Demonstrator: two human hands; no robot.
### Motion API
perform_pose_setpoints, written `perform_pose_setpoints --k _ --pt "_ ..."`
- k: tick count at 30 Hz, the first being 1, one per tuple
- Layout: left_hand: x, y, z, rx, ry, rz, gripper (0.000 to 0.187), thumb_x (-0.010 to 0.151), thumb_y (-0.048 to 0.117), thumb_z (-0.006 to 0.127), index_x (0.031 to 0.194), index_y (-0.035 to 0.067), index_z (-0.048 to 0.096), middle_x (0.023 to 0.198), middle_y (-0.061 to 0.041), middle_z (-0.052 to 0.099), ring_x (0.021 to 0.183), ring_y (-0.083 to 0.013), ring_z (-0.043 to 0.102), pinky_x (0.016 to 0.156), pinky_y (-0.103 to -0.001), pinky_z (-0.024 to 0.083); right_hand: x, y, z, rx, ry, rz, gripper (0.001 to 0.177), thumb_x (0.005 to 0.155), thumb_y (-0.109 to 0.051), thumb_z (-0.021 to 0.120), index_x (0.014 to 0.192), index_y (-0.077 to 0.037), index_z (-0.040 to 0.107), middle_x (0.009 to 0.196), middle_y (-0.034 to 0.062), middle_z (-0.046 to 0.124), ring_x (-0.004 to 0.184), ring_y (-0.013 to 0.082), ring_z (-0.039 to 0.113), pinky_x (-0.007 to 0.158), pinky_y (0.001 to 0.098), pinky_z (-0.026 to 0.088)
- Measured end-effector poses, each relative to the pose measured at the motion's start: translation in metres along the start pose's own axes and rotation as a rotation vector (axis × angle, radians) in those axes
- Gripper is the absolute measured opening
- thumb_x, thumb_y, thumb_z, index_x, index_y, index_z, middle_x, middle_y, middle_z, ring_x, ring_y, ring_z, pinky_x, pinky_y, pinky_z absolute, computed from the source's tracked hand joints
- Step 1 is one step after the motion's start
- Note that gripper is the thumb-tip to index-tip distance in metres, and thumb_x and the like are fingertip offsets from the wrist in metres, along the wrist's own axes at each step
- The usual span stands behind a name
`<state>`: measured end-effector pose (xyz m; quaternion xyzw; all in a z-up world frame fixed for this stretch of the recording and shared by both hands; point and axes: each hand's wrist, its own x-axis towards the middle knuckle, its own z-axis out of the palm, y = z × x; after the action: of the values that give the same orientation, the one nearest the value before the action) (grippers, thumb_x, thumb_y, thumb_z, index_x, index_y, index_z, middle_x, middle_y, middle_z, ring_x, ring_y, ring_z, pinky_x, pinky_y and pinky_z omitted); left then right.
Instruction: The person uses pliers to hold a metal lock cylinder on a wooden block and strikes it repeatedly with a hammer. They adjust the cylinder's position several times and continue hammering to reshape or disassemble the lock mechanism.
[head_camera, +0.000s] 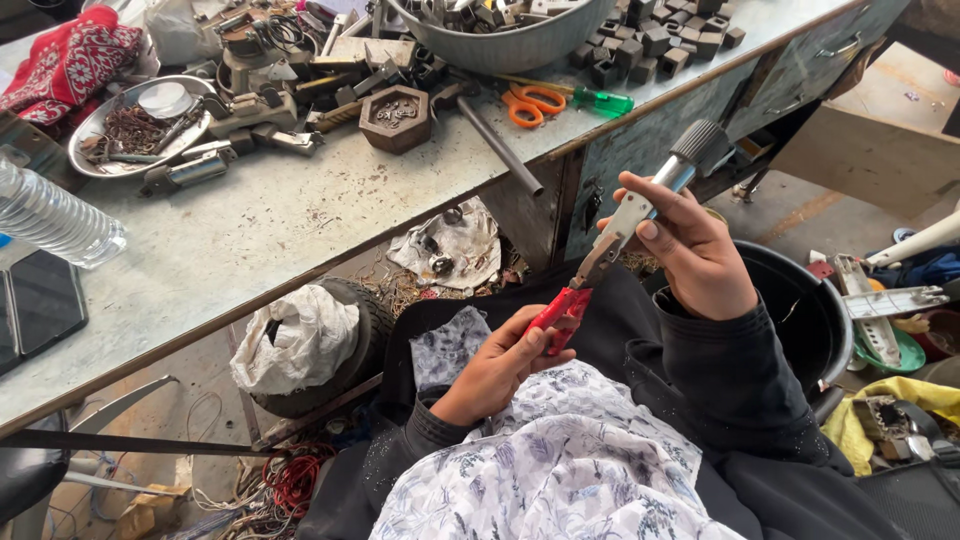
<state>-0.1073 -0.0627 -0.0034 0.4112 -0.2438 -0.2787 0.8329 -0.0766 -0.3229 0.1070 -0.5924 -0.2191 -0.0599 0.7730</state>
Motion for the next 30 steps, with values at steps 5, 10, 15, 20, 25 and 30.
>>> perform_pose_setpoints --k 5,10,15,20,25,30 --pt "0.002 -0.005 -0.003 -0.109 0.014 -0.053 0.049 0.112 0.022 0.044 0.158 0.008 0.036 0.154 -0.011 0.047 0.142 -0.0228 0.048 0.118 -0.049 0.046 0.004 -0.007 -0.004 -0.018 -0.017 0.094 0.046 0.106 -0.002 0.05 0.152 0.005 0.048 0.138 0.015 0.06 0.123 0.025 0.064 0.106 0.0397 0.054" --pt "0.002 -0.007 -0.008 -0.117 0.009 -0.051 0.048 0.112 0.021 0.044 0.157 0.007 0.036 0.157 -0.014 0.045 0.147 -0.0256 0.044 0.12 -0.051 0.044 0.002 -0.002 -0.006 0.059 0.011 0.062 0.044 0.105 -0.001 0.052 0.148 0.006 0.05 0.137 0.0153 0.061 0.122 0.026 0.065 0.106 0.0408 0.055" --pt "0.005 -0.007 -0.008 -0.109 0.045 -0.051 0.047 0.11 0.022 0.044 0.154 0.006 0.038 0.157 -0.011 0.044 0.147 -0.0238 0.044 0.119 -0.051 0.044 0.003 0.001 -0.003 -0.134 0.044 -0.039 0.043 0.107 0.0 0.056 0.15 0.006 0.054 0.135 0.0163 0.063 0.121 0.0228 0.064 0.105 0.0354 0.053" --pt "0.0 -0.007 -0.008 -0.086 0.008 -0.048 0.047 0.112 0.022 0.044 0.156 0.006 0.039 0.153 -0.016 0.048 0.145 -0.0268 0.047 0.12 -0.051 0.043 -0.005 0.0 -0.003 -0.105 0.07 -0.049 0.04 0.104 -0.002 0.06 0.144 0.004 0.056 0.125 0.0078 0.066 0.119 0.018 0.067 0.105 0.0314 0.055" --pt "0.0 -0.006 -0.007 -0.12 0.018 -0.073 0.044 0.113 0.022 0.044 0.152 0.003 0.041 0.152 -0.016 0.049 0.144 -0.0276 0.047 0.12 -0.051 0.044 -0.005 -0.001 0.0 -0.212 0.137 -0.067 0.039 0.105 0.0 0.066 0.143 0.003 0.062 0.115 0.0015 0.061 0.105 0.0074 0.06 0.095 0.0231 0.05" --pt "0.002 -0.001 -0.007 -0.113 0.023 -0.104 0.043 0.112 0.023 0.044 0.151 0.004 0.042 0.151 -0.016 0.05 0.144 -0.0278 0.048 0.119 -0.051 0.044 -0.008 0.001 0.002 -0.245 0.185 -0.116 0.039 0.101 0.002 0.069 0.139 0.002 0.064 0.114 -0.001 0.059 0.102 0.0045 0.06 0.091 0.0188 0.05"
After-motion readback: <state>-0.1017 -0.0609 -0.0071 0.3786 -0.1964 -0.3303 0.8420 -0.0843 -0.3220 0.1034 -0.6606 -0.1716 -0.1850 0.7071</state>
